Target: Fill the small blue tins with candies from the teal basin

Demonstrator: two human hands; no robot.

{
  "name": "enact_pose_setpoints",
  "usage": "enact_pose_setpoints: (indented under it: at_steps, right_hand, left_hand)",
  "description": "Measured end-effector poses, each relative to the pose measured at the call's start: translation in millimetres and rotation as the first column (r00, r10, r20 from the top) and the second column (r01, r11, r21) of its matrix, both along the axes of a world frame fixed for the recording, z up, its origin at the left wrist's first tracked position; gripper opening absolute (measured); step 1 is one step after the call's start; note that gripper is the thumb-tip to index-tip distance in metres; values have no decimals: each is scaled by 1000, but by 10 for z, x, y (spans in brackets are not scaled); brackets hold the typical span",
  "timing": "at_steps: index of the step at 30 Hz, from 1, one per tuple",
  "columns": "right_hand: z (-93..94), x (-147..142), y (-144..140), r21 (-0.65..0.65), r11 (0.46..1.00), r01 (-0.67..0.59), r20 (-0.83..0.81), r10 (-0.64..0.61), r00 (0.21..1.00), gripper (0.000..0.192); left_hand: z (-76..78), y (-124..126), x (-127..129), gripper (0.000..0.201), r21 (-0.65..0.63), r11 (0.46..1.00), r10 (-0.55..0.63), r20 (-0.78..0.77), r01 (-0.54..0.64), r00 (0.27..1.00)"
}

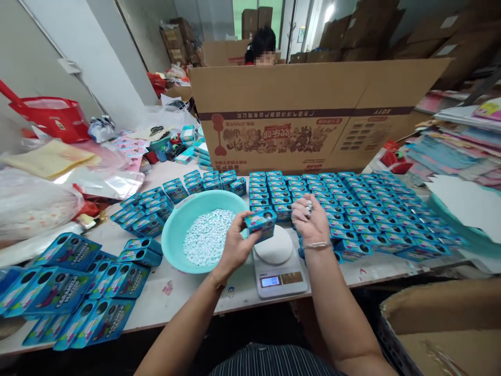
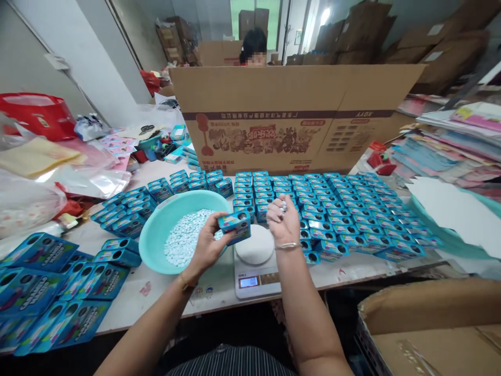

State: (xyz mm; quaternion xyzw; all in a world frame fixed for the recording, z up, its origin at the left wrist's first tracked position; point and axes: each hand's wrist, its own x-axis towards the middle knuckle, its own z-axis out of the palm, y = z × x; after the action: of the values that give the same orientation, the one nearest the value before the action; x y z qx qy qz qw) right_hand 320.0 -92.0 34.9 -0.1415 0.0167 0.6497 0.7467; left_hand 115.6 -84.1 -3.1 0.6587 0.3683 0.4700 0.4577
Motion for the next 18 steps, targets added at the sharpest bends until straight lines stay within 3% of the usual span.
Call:
enact_pose_setpoints:
  at_steps: [5,10,14,18]
  right_hand:
    - [-186,362,-393,-52,990,132,34,-131,991,23]
    - [-269,408,-480,-92,983,161,-4,-162,987,21]
    - [-286,376,-429,-114,984,135,-24,-138,990,20]
    - [-300,339,-392,-113,987,110,-24,-113,993,15]
  left_hand:
    - [-400,6,400,45,38,997,-59,-194,68,979]
    - [-620,13,448,75,98,977,-145,-332,187,932]
    - [-529,-42,339,89,108,965,-173,-421,239,891]
    - [-173,-86,138,86,261,952,-42,-408,160,912]
